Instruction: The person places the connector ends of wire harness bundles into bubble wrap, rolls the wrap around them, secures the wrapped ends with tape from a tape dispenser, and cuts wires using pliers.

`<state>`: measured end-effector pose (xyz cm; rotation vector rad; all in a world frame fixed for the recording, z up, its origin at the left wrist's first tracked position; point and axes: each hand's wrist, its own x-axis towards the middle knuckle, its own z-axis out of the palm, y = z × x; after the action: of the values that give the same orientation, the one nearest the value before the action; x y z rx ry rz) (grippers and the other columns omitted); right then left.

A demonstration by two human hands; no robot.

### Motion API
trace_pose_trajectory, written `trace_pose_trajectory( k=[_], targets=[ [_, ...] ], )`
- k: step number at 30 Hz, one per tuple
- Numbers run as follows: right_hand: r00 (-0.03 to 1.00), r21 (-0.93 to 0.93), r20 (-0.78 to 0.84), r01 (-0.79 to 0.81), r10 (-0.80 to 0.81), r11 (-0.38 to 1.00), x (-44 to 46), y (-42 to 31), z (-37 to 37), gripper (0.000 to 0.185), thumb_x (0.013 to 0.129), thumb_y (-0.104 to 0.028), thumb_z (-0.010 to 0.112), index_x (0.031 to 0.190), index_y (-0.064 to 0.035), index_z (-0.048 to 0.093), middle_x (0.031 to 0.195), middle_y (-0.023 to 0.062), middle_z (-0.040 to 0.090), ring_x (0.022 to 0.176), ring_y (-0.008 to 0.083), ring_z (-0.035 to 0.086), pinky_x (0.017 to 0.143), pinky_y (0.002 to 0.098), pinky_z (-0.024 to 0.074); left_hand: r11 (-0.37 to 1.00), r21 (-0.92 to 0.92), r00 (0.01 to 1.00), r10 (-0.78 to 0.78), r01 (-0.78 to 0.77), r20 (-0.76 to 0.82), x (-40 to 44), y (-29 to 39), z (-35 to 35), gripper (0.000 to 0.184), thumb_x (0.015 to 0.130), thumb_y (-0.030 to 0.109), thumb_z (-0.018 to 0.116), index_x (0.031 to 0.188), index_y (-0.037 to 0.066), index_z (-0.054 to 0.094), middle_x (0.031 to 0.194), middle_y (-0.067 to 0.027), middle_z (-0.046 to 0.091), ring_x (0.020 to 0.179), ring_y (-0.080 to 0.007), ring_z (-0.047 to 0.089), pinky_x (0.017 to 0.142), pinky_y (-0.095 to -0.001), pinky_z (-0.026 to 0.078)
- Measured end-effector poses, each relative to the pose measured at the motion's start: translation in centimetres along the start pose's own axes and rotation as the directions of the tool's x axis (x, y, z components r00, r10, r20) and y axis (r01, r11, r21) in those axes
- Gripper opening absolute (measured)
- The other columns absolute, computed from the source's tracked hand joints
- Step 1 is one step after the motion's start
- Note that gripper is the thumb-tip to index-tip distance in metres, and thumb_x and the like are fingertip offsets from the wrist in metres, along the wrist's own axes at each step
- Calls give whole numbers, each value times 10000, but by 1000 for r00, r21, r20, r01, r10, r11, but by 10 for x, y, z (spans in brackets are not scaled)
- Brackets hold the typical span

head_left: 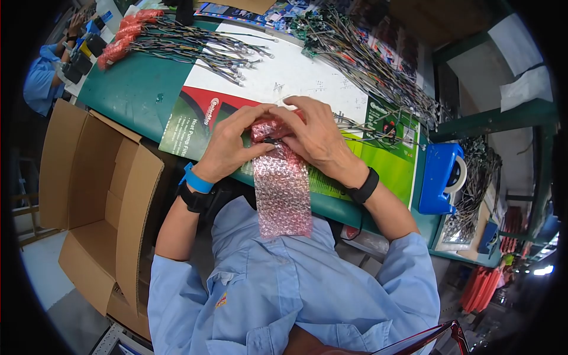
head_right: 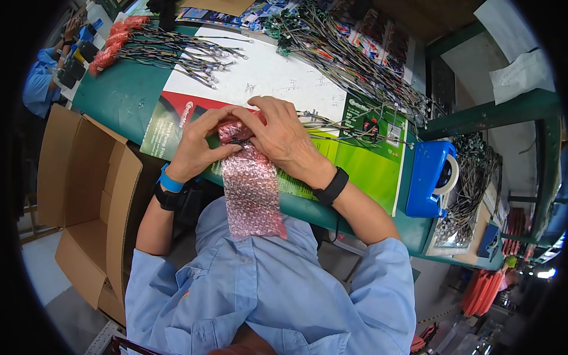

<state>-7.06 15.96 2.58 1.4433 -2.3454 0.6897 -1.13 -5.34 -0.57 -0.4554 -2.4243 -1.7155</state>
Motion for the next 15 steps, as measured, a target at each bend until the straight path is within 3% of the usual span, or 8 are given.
trace_pose_trajectory(
  k=[2, 4, 5, 7, 9, 12, 15],
  targets=[
    [999, 65, -34, 1, 1, 998, -2, 2, 2, 564, 745, -57, 765, 1267, -64, 552, 1137, 118, 600, 1038, 282, 585, 871, 421, 449, 999, -36, 1000, -4, 4, 16, -1, 3, -1, 701, 744, 0, 820, 1393, 22, 553, 1263, -127, 621, 1129, -242, 636, 951, -343, 535],
    [997, 178, 75, -26, 13, 984, -9, 7, 3, 578, 729, -48, 771, 1257, -63, 537, 1117, 115, 597, 1037, 323, 580, 905, 436, 435, 997, -74, 999, -8, 10, 32, -3, 5, -3, 728, 743, -6, 819, 1414, 31, 540, 1267, -130, 614, 1133, -258, 636, 945, -353, 536],
    [997, 178, 76, -24, 10, 984, -10, 4, 2, 578, 729, -48, 771, 1257, -63, 537, 1117, 115, 597, 1037, 323, 580, 905, 436, 435, 1000, 11, 998, 4, -5, 56, -4, 6, -4, 711, 744, -8, 816, 1401, 33, 546, 1266, -136, 613, 1135, -274, 637, 935, -361, 537],
    [994, 127, 108, -48, 35, 991, -11, -4, 1, 526, 719, -36, 763, 1200, -54, 552, 1117, 124, 591, 1021, 347, 575, 890, 439, 442, 995, 97, 997, 12, -20, 79, -7, 6, -5, 695, 745, -10, 813, 1388, 35, 553, 1265, -141, 612, 1137, -291, 637, 925, -369, 537],
    [996, 120, 82, -29, 20, 992, -11, -11, 5, 492, 716, -34, 759, 1164, -50, 556, 1097, 128, 585, 996, 341, 577, 859, 432, 454, 970, 189, 988, 143, -153, 64, -10, 1, -3, 634, 746, -5, 808, 1333, 33, 573, 1239, -143, 631, 1118, -298, 646, 916, -373, 533],
    [998, 60, 60, 18, -22, 998, -15, -16, 12, 423, 722, -37, 739, 1106, -45, 561, 1053, 130, 571, 936, 328, 579, 791, 413, 475, 996, 62, 992, 58, -65, 116, -13, -1, -3, 577, 755, -3, 784, 1289, 40, 570, 1206, -149, 644, 1112, -311, 649, 941, -370, 528],
    [992, -14, 99, 75, -73, 997, -15, -23, 11, 361, 746, -53, 705, 1075, -47, 558, 1019, 130, 558, 880, 313, 574, 738, 395, 489, 998, 57, 992, 22, -30, 128, -13, 7, -5, 550, 767, 8, 777, 1273, 27, 561, 1222, -147, 644, 1132, -321, 645, 948, -378, 525]
  ],
)
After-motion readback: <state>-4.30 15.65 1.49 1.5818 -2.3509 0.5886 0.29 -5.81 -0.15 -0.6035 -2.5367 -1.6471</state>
